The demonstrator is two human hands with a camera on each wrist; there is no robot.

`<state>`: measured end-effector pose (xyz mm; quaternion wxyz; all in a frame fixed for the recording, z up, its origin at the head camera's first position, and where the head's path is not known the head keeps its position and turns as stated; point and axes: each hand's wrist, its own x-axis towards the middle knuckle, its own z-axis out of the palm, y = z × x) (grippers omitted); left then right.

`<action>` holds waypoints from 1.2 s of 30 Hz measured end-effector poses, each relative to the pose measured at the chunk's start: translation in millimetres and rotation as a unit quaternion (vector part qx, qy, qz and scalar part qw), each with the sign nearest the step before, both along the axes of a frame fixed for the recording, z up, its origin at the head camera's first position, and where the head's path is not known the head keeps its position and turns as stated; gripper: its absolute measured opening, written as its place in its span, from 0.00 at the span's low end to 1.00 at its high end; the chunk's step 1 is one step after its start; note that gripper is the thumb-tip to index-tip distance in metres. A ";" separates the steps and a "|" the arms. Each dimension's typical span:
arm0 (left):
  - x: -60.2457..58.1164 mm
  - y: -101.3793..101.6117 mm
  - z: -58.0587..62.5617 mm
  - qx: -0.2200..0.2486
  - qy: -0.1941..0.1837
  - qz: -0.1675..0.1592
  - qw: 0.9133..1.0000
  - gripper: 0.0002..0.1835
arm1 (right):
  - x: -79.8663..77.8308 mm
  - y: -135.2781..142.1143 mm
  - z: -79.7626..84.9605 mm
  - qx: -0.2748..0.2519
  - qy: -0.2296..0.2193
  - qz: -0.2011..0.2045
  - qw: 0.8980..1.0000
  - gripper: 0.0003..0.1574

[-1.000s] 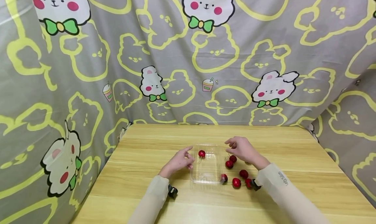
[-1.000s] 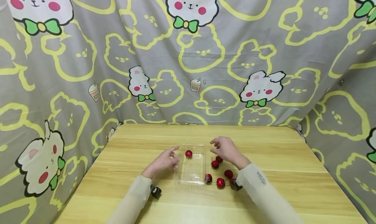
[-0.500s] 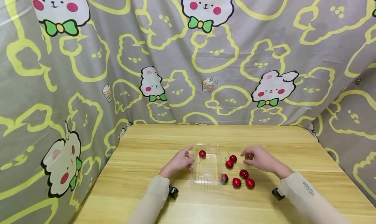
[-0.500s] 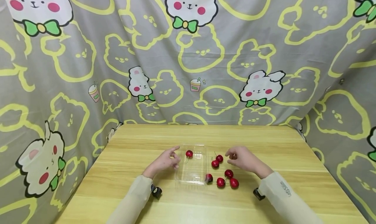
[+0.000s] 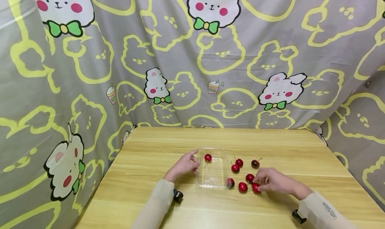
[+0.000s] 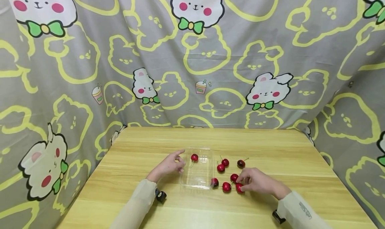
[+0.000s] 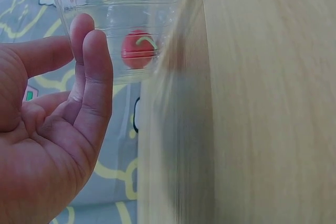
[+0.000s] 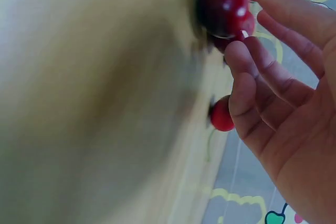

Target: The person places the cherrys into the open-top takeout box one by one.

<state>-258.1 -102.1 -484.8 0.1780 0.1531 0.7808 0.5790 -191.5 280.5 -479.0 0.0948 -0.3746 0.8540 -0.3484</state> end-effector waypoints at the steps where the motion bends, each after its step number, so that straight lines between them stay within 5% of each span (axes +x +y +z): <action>1: 0.3 0.3 0.2 0.000 -0.002 0.001 1.000 0.36 | 1.4 0.8 -1.6 -0.001 -0.002 0.003 1.000 0.12; 20: 4.8 4.6 7.0 0.006 -0.005 0.013 1.000 0.37 | 11.5 3.3 -5.7 0.033 -0.047 -0.020 0.998 0.20; 36: -1.3 2.1 -1.6 0.001 -0.010 0.001 1.000 0.36 | 0.6 1.2 29.6 -0.043 -0.007 -0.039 0.998 0.20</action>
